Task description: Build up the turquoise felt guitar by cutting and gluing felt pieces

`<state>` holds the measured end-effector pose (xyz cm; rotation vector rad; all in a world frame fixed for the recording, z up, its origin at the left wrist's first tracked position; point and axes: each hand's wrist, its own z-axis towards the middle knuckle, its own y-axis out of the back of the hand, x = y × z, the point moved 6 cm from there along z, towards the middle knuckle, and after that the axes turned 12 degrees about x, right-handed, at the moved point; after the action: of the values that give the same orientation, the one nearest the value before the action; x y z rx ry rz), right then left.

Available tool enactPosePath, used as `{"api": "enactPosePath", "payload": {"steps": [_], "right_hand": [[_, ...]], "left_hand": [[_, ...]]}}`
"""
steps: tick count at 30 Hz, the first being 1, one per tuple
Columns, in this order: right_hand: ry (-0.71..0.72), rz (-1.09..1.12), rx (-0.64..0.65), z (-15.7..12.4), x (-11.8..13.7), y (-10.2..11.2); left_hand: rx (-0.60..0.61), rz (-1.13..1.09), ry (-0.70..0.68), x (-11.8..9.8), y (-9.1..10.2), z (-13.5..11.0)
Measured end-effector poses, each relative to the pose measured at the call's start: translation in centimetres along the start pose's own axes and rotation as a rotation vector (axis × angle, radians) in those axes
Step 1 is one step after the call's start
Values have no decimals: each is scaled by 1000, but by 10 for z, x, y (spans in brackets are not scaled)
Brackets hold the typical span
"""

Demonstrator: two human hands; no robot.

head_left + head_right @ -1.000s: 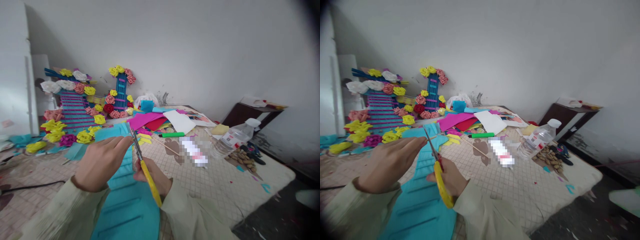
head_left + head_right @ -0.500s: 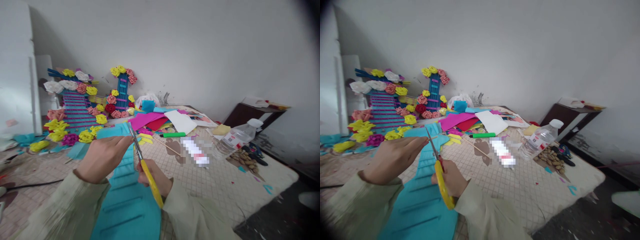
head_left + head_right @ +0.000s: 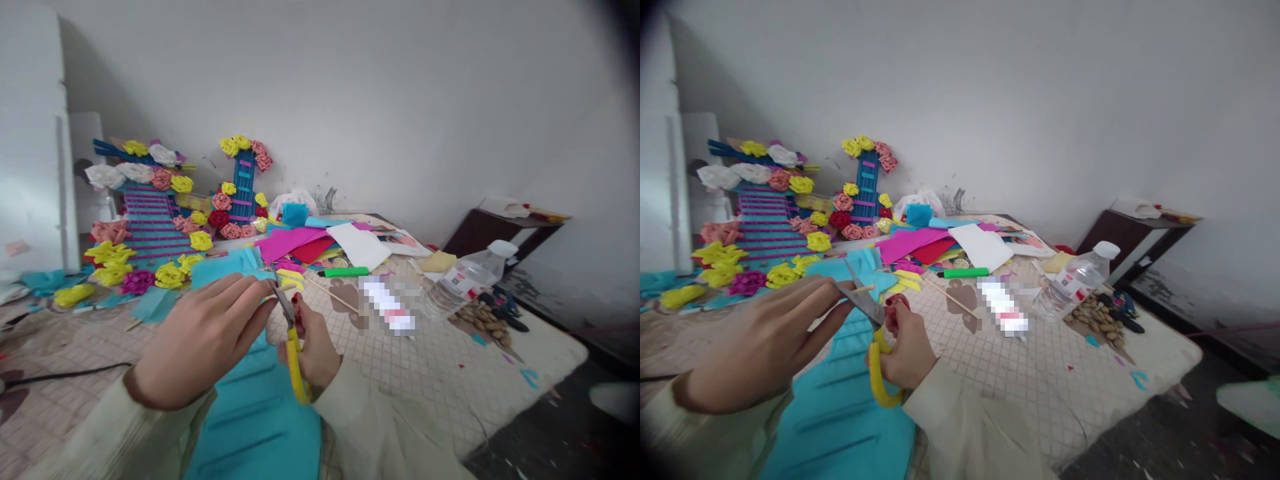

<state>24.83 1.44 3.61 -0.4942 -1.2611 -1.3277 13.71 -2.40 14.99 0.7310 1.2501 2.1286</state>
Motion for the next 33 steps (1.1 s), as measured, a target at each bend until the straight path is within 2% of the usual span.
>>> {"api": "enactPosePath", "payload": {"steps": [4, 12, 19, 23, 28, 33], "right_hand": [[26, 15, 1, -1, 8, 2], [-44, 205, 195, -2, 15, -8], [-68, 248, 259, -1, 16, -12], [-45, 297, 264, 0, 19, -12], [-101, 418, 287, -2, 14, -20], [-125, 462, 246, 0, 14, -22]], "left_hand": [[-30, 17, -34, -4, 0, -1], [-42, 51, -29, -2, 2, -2], [-19, 62, -38, -1, 4, -2], [-10, 60, -57, 2, 1, -2], [-27, 109, -74, 6, -2, -2], [4, 168, 9, 10, -6, -1]]}}
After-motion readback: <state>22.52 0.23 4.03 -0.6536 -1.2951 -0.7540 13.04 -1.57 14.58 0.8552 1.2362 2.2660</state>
